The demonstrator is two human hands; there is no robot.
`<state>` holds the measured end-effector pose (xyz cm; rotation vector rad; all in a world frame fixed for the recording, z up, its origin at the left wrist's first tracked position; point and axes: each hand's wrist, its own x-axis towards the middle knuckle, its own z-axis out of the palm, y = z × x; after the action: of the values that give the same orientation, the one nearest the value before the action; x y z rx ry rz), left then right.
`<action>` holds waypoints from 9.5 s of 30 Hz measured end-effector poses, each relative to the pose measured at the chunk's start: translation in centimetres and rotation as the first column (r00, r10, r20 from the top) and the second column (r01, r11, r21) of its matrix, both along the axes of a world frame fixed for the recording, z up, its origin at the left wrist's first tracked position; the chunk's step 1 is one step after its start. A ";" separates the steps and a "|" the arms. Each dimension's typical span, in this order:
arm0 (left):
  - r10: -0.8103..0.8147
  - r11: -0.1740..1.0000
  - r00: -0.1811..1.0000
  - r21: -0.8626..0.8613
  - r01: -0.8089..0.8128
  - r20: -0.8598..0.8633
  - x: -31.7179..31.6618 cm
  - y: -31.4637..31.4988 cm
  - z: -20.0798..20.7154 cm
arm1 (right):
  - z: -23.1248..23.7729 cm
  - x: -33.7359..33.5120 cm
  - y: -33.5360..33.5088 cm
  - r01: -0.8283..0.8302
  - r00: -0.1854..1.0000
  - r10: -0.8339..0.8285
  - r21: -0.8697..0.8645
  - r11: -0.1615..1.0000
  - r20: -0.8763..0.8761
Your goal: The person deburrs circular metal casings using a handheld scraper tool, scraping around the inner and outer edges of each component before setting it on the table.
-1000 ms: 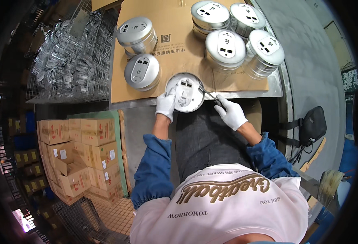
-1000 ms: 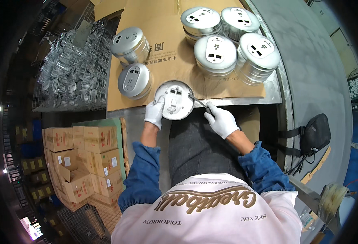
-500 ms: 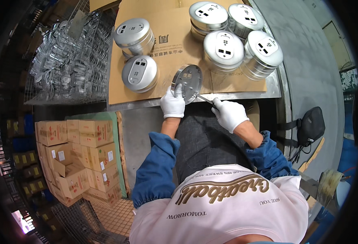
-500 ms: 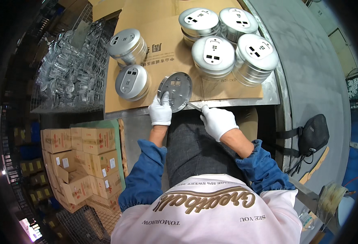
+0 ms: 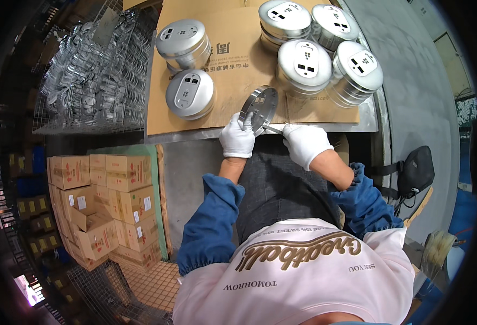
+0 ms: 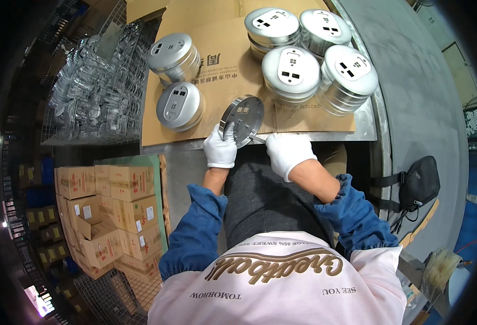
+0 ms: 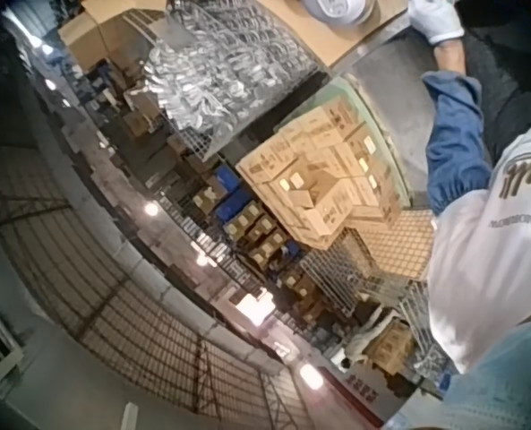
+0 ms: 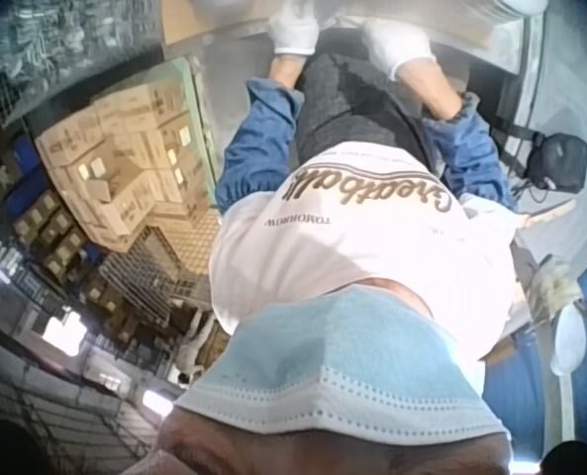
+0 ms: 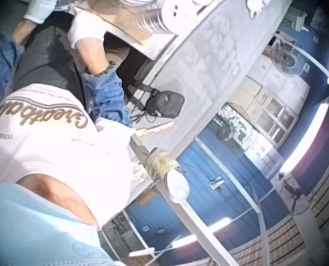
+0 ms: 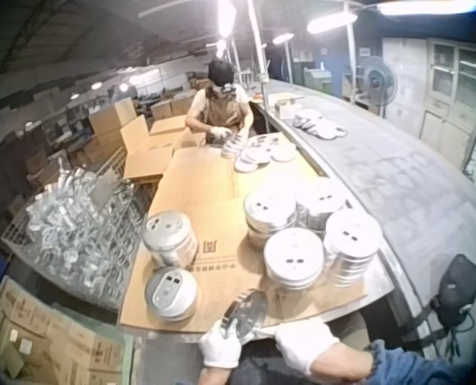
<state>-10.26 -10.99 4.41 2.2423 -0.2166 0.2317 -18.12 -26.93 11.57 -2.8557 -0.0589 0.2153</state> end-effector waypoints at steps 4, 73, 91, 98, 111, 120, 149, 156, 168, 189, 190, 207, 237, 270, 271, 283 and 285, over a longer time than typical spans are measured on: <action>-0.051 0.998 0.996 -0.030 0.053 0.067 0.0 0.3 -0.5 | 2.7 2.0 0.5 -0.076 0.983 0.064 -0.064 0.995 -0.173; 0.040 0.998 0.997 -0.056 -0.037 0.060 -0.1 0.0 -0.6 | 0.1 -0.8 -0.3 -0.038 0.996 0.040 -0.029 0.999 0.083; 0.026 0.997 0.993 -0.075 -0.018 0.113 0.0 -0.1 -0.8 | -0.1 0.3 -0.5 -0.102 0.994 0.103 -0.057 0.993 0.023; -0.028 0.994 0.996 -0.103 0.036 0.084 0.1 0.4 -1.0 | 3.3 2.9 0.5 -0.190 0.965 0.157 -0.146 0.971 -0.209; -0.050 0.985 0.999 -0.163 0.050 0.000 0.4 0.5 -1.3 | 3.0 3.4 1.0 -0.149 0.949 0.108 -0.120 0.981 -0.297; 0.133 0.956 0.987 -0.253 -0.151 -0.089 0.3 -0.1 -1.2 | -4.6 -3.0 1.0 0.040 0.999 -0.037 -0.081 0.996 0.035; 0.020 0.994 0.996 -0.106 -0.011 0.086 -0.7 0.1 -1.0 | -0.2 -0.6 -0.2 -0.091 0.994 0.094 -0.075 0.993 0.047; 0.108 0.970 0.991 -0.226 -0.089 0.074 -0.9 -0.1 -1.4 | -1.3 -0.9 0.5 -0.072 0.993 0.077 -0.063 0.995 0.091; -0.080 0.602 0.856 -0.709 -0.367 -0.510 -2.1 2.7 -3.2 | -7.0 -2.8 0.2 0.307 0.947 -0.317 0.415 0.856 -0.049; 0.154 0.974 0.957 -0.126 -0.189 -0.246 2.0 1.2 -0.2 | -3.3 -2.0 -1.6 0.175 0.959 -0.243 0.368 0.913 0.146; 0.158 0.973 0.956 -0.127 -0.194 -0.246 1.9 1.2 -0.4 | -2.7 -1.8 -1.3 0.156 0.966 -0.210 0.309 0.938 0.149; 0.053 0.996 0.999 -0.075 -0.054 -0.008 0.3 1.0 -0.3 | -0.5 0.5 0.8 -0.035 0.999 0.035 0.098 0.995 0.006; 0.231 0.955 0.973 -0.192 -0.226 -0.001 -0.3 1.3 -2.7 | -2.5 -1.2 0.8 0.011 0.999 -0.015 0.081 0.997 0.047; 0.320 0.799 0.914 -0.447 -0.402 -0.250 -1.6 1.6 -4.3 | -7.4 -2.7 2.2 0.180 0.966 -0.237 0.383 0.906 0.106; 0.318 0.786 0.930 -0.498 -0.366 -0.183 -1.9 1.5 -4.6 | -7.9 -2.7 1.9 0.211 0.953 -0.283 0.424 0.881 0.113; -0.502 0.412 0.586 -0.772 -0.485 -0.636 0.0 5.8 -1.2 | -7.7 -2.4 -0.4 0.266 0.958 -0.286 0.425 0.865 -0.017; -0.523 0.590 0.457 -0.693 -0.414 -0.719 0.4 5.7 -0.7 | -7.8 -2.5 -0.7 0.263 0.960 -0.281 0.425 0.866 -0.022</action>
<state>-9.82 -5.32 3.67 1.0948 0.3611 -0.8180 -20.65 -27.61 3.76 -2.3950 0.2587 0.0719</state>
